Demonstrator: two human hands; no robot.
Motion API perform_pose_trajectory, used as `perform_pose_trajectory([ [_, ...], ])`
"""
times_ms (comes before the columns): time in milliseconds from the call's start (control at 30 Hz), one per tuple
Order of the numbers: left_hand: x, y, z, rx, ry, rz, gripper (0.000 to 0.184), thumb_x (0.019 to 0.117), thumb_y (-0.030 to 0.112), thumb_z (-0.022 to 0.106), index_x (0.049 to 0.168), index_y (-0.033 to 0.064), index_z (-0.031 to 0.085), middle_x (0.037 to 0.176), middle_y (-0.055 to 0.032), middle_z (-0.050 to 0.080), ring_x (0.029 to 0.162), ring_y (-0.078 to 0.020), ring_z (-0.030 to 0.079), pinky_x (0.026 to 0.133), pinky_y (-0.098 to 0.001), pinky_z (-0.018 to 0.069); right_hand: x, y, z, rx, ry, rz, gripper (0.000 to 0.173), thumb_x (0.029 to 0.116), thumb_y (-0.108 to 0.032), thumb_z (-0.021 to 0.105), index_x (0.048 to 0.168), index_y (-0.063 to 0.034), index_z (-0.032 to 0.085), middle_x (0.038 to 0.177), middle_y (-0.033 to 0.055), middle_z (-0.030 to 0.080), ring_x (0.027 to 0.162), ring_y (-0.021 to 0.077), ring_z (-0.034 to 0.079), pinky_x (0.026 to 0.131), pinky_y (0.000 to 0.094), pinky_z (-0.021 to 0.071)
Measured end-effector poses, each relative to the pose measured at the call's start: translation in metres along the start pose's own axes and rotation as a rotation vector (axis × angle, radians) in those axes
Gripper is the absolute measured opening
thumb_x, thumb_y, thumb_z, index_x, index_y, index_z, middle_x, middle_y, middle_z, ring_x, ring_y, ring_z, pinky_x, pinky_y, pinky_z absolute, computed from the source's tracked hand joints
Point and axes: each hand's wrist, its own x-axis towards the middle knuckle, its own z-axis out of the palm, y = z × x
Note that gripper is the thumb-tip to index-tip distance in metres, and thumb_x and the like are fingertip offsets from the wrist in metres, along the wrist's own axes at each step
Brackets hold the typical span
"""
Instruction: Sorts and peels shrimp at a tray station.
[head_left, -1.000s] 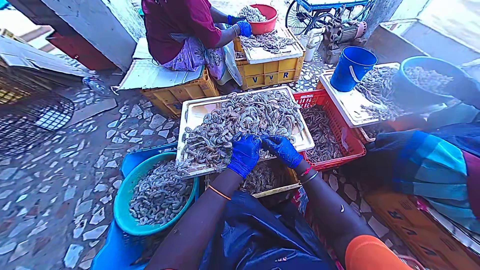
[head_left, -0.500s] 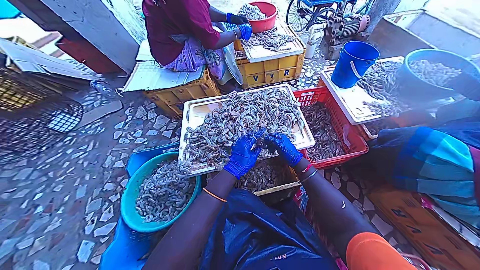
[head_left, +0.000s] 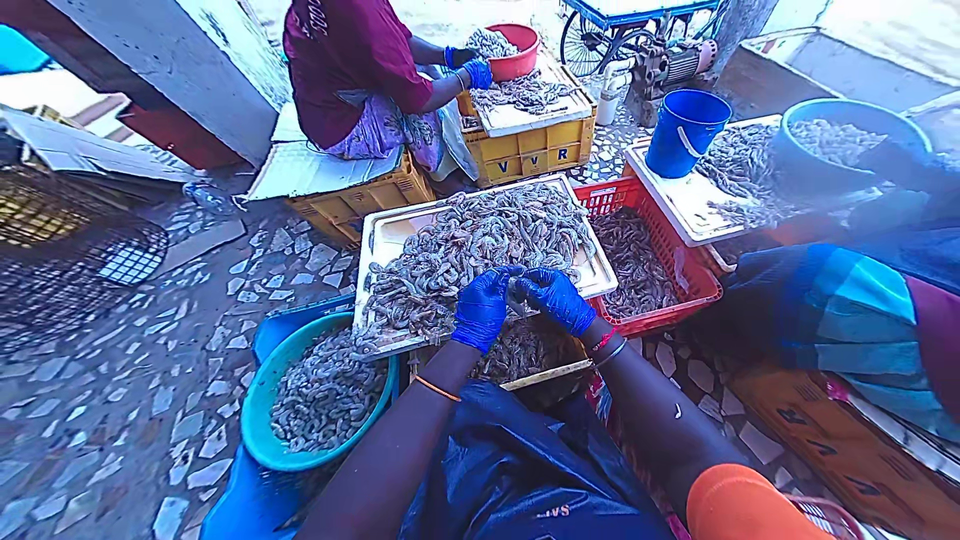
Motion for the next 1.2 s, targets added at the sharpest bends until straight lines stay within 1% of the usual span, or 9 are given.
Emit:
perform_pose_trajectory([
  [133, 0.001, -0.006, -0.016, 0.003, -0.04, -0.116, 0.029, 0.1079, 0.017, 0.052, 0.131, 0.0094, 0.068, 0.124, -0.0134, 0.07, 0.106, -0.0248, 0.069, 0.097, -0.0479, 0.0526, -0.008, -0.004, -0.007, 0.112, -0.018, -0.012, 0.025, 0.1041, -0.021, 0.058, 0.093, -0.0035, 0.071, 0.071, -0.0003, 0.064, 0.062, 0.0064, 0.057, 0.065, 0.0275, 0.0504],
  [233, -0.004, -0.015, -0.03, 0.023, -0.197, -0.135, 0.051, 0.0955, 0.026, 0.073, 0.145, 0.0252, 0.06, 0.117, -0.0074, 0.069, 0.095, -0.0184, 0.066, 0.088, -0.0438, 0.0541, -0.01, -0.006, -0.012, 0.132, -0.029, 0.021, 0.025, 0.1038, -0.02, 0.058, 0.092, -0.003, 0.072, 0.071, -0.0007, 0.064, 0.063, 0.006, 0.057, 0.066, 0.0275, 0.0507],
  [333, -0.011, 0.001, -0.025, -0.121, -0.279, -0.066, 0.042, 0.0948, 0.014, 0.071, 0.136, 0.0111, 0.064, 0.127, -0.0074, 0.067, 0.103, -0.0099, 0.063, 0.093, -0.0294, 0.052, -0.011, -0.01, -0.012, 0.201, -0.044, 0.052, 0.021, 0.1029, -0.016, 0.059, 0.094, -0.001, 0.071, 0.071, -0.0008, 0.064, 0.062, 0.0047, 0.057, 0.065, 0.0249, 0.0504],
  [400, -0.01, 0.005, -0.016, -0.041, -0.235, -0.022, 0.025, 0.1003, 0.013, 0.064, 0.121, -0.0003, 0.068, 0.121, -0.0149, 0.068, 0.112, -0.0185, 0.065, 0.102, -0.0373, 0.0515, -0.012, -0.012, -0.009, 0.231, -0.043, 0.045, 0.021, 0.1028, -0.015, 0.059, 0.091, -0.0012, 0.071, 0.069, -0.0016, 0.064, 0.06, 0.0039, 0.056, 0.063, 0.0236, 0.0499],
  [533, -0.006, 0.008, -0.012, 0.416, -0.216, 0.03, 0.03, 0.1042, 0.027, 0.057, 0.121, 0.0069, 0.072, 0.126, -0.0202, 0.066, 0.121, -0.0373, 0.062, 0.102, -0.0611, 0.0461, -0.015, -0.007, -0.012, 0.454, 0.027, -0.014, 0.026, 0.1047, -0.015, 0.05, 0.087, -0.0058, 0.066, 0.067, -0.0029, 0.061, 0.058, 0.0045, 0.055, 0.059, 0.0227, 0.0493],
  [700, -0.012, -0.001, -0.019, 0.266, -0.209, 0.091, 0.033, 0.1044, 0.023, 0.056, 0.134, 0.0168, 0.068, 0.13, -0.0128, 0.067, 0.123, -0.0279, 0.063, 0.106, -0.0542, 0.0465, -0.013, -0.004, -0.017, 0.417, -0.068, -0.002, 0.029, 0.1057, -0.014, 0.049, 0.087, -0.0032, 0.069, 0.066, -0.0027, 0.062, 0.058, 0.0046, 0.057, 0.061, 0.0229, 0.051],
  [800, -0.006, 0.001, -0.015, 0.068, -0.27, 0.079, 0.026, 0.1041, 0.017, 0.056, 0.121, 0.002, 0.07, 0.12, -0.0167, 0.067, 0.114, -0.025, 0.063, 0.103, -0.0461, 0.0491, -0.011, -0.006, -0.01, 0.333, -0.073, 0.036, 0.028, 0.1057, -0.015, 0.052, 0.087, -0.0018, 0.068, 0.065, -0.0019, 0.063, 0.056, 0.0043, 0.055, 0.059, 0.0231, 0.0489],
  [1033, -0.01, 0.023, -0.003, 0.795, -0.067, 0.228, 0.026, 0.1007, 0.026, 0.06, 0.113, 0.0086, 0.075, 0.119, -0.0227, 0.068, 0.112, -0.044, 0.065, 0.092, -0.066, 0.0471, -0.009, 0.001, -0.01, 0.482, -0.02, 0.039, 0.028, 0.1046, -0.015, 0.048, 0.084, -0.0068, 0.064, 0.064, -0.0043, 0.058, 0.054, 0.0035, 0.05, 0.055, 0.0212, 0.0445],
  [1200, -0.008, 0.02, -0.004, 0.82, 0.05, 0.24, 0.022, 0.0994, 0.025, 0.063, 0.111, 0.0111, 0.076, 0.119, -0.0213, 0.068, 0.112, -0.0441, 0.064, 0.091, -0.0671, 0.0457, -0.013, -0.002, -0.013, 0.533, -0.021, -0.046, 0.029, 0.106, -0.018, 0.042, 0.091, -0.0078, 0.064, 0.072, -0.0034, 0.06, 0.059, 0.0045, 0.052, 0.059, 0.0222, 0.0469],
])
